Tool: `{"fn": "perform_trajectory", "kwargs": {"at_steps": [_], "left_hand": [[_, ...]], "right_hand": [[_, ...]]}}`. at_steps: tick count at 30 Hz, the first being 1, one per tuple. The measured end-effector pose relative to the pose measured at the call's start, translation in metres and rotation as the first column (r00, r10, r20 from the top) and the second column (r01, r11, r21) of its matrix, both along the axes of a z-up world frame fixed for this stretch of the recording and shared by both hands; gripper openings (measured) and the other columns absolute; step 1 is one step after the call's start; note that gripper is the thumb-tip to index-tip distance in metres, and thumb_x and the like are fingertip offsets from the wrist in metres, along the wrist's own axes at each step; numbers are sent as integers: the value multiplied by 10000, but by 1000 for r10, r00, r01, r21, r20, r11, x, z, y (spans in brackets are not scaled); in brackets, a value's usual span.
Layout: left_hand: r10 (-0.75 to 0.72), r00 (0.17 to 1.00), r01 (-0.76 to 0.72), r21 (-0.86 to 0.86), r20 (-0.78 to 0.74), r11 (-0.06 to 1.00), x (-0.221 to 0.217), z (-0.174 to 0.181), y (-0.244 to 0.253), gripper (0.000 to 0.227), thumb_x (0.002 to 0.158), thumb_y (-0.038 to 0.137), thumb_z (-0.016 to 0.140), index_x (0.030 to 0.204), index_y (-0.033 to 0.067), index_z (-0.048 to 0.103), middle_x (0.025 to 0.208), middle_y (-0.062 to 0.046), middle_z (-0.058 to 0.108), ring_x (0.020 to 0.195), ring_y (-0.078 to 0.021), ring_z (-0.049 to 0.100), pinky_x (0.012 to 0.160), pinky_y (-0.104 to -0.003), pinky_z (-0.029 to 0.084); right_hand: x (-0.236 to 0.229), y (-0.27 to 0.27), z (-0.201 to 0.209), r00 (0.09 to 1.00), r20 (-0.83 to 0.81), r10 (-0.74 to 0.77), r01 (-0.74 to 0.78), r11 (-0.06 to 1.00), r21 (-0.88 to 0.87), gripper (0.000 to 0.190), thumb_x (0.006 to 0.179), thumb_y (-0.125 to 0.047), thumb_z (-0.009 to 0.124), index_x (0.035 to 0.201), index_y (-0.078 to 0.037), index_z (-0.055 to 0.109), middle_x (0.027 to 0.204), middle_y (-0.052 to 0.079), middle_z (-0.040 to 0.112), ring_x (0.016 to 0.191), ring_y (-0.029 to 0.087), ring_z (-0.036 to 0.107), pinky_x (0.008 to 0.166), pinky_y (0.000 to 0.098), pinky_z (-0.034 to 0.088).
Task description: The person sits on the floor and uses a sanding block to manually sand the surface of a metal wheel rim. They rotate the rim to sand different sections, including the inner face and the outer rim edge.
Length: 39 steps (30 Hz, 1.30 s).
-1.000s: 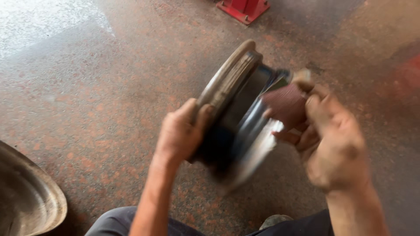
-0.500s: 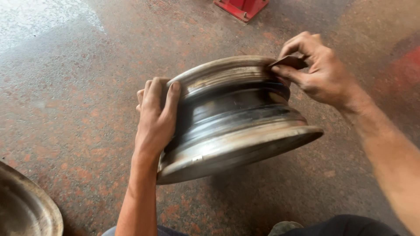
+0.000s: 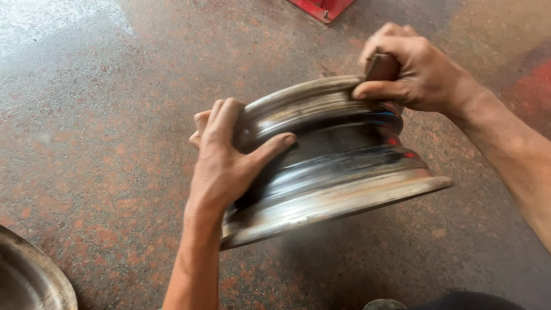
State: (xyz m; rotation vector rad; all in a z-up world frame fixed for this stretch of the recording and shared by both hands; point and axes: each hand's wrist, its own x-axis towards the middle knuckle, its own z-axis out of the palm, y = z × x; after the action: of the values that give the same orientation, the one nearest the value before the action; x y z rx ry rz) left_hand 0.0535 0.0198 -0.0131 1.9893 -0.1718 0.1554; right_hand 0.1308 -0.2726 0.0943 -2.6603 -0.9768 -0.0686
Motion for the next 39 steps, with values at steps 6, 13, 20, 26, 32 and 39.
{"fn": "perform_trajectory", "kwargs": {"at_steps": [6, 13, 20, 26, 32, 39], "left_hand": [[-12, 1000, 11, 62, 23, 998, 4, 17, -26, 615, 708, 560, 879, 1031, 122, 593, 1007, -26, 591, 1117, -262, 407, 943, -541, 410], [-32, 999, 28, 76, 41, 997, 6, 15, -18, 588, 710, 557, 886, 979, 114, 608, 976, -41, 599, 1127, -269, 404, 931, -541, 447], [-52, 998, 49, 88, 34, 995, 7, 20, -40, 606, 712, 558, 871, 1034, 111, 617, 970, -42, 613, 1140, -272, 410, 940, -579, 424], [-17, 1000, 17, 109, 0, 994, 5, 14, -20, 595, 719, 564, 884, 996, 96, 642, 960, -57, 641, 1185, -287, 389, 963, -600, 406], [-32, 998, 36, 74, -54, 997, 8, 34, -40, 621, 684, 545, 864, 1058, 114, 620, 1023, -49, 635, 1170, -298, 343, 877, -590, 448], [-39, 997, 46, 90, -68, 995, 10, 19, -19, 583, 716, 560, 859, 1008, 112, 626, 991, -58, 643, 1170, -276, 402, 954, -565, 448]], "right_hand": [[21, 48, 3, 934, 195, 300, -258, 942, -215, 471, 804, -485, 855, 971, -79, 682, 1039, 118, 645, 1053, 311, 603, 872, 519, 548], [0, -18, 3, 927, -296, -231, 246, 969, 14, 474, 765, -509, 792, 952, -90, 672, 867, 128, 658, 788, 252, 670, 693, 429, 588], [33, 50, 5, 988, 0, 153, -145, 938, -315, 457, 844, -537, 809, 914, -95, 715, 833, 82, 673, 744, 217, 658, 632, 438, 532], [10, -12, 0, 888, -404, -221, 256, 966, 34, 451, 818, -511, 789, 864, -76, 677, 701, 117, 638, 595, 271, 601, 533, 451, 506], [16, 35, 11, 972, -222, -77, 51, 992, -118, 431, 830, -573, 779, 831, -157, 666, 676, -36, 608, 614, 156, 624, 563, 362, 543], [1, -8, 10, 877, -399, -268, 311, 949, 45, 422, 825, -499, 776, 777, -103, 637, 630, 54, 568, 528, 225, 540, 491, 410, 473]]}}
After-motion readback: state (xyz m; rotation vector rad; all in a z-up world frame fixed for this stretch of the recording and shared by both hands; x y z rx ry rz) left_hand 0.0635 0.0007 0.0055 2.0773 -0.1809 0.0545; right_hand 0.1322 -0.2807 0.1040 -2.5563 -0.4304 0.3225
